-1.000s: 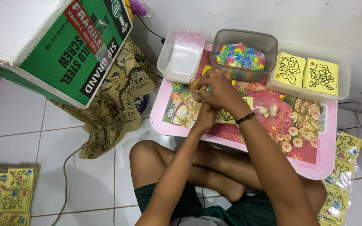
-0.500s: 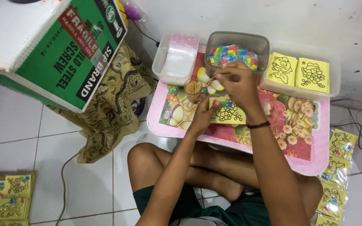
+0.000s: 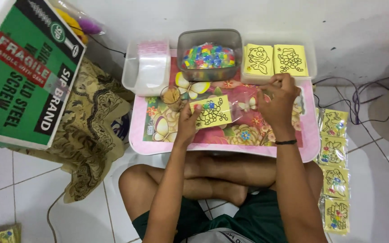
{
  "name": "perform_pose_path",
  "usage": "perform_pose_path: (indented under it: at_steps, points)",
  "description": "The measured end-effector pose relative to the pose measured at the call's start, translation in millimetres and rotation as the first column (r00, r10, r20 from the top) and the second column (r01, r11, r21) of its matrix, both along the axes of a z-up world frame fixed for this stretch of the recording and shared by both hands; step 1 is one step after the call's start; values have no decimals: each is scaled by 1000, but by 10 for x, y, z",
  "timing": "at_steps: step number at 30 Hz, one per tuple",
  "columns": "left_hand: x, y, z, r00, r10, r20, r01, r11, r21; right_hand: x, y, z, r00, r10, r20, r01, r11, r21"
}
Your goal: Decorating yellow cards with stickers and placing them into individual plastic sleeves for packaging.
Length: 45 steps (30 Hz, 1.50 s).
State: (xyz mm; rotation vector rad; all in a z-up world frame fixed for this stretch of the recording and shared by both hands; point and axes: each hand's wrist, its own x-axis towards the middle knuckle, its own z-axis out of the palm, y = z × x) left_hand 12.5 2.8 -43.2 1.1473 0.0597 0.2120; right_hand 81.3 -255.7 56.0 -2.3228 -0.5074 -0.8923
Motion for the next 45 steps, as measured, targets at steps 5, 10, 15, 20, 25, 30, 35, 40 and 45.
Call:
perform_pose_path:
  at_steps: [5, 10, 15, 20, 25, 30, 35, 40, 45]
  points:
    - [92, 61, -269, 1000, -8, -4, 8, 1000, -23, -123, 47, 76, 998, -36, 52, 36, 999, -9]
    - [76, 38, -189, 1000, 4, 9, -3, 999, -48, -62, 80, -220, 999, -53, -9, 51, 989, -137]
    - [76, 55, -218, 1000, 11, -10, -12, 997, -70, -31, -103, -286, 995, 33, -94, -10, 972, 237]
    - [71, 52, -183, 1000, 8, -24, -10, 997, -79, -233, -34, -272, 921, 258, -292, 3, 744, 668]
    - [73, 35, -133, 999, -4, -33, 1, 996, -88, -285, 143, -386, 832, 470, -294, -27, 565, 825]
    - [73, 56, -226, 998, -7, -55, -3, 987, -163, -211, 348, -523, 768, 569, -292, -170, 622, 765]
    - [62, 48, -123, 998, -12, -55, 2, 983, -185, -285, 473, -224, 750, 594, -290, -226, 643, 732]
    - [66, 41, -116, 999, -23, -36, 16, 981, -194, -138, 372, -473, 707, 647, -284, -303, 641, 705]
    - [56, 29, -93, 999, -21, -26, 15, 978, -207, -97, 314, -554, 645, 683, -343, -305, 641, 704]
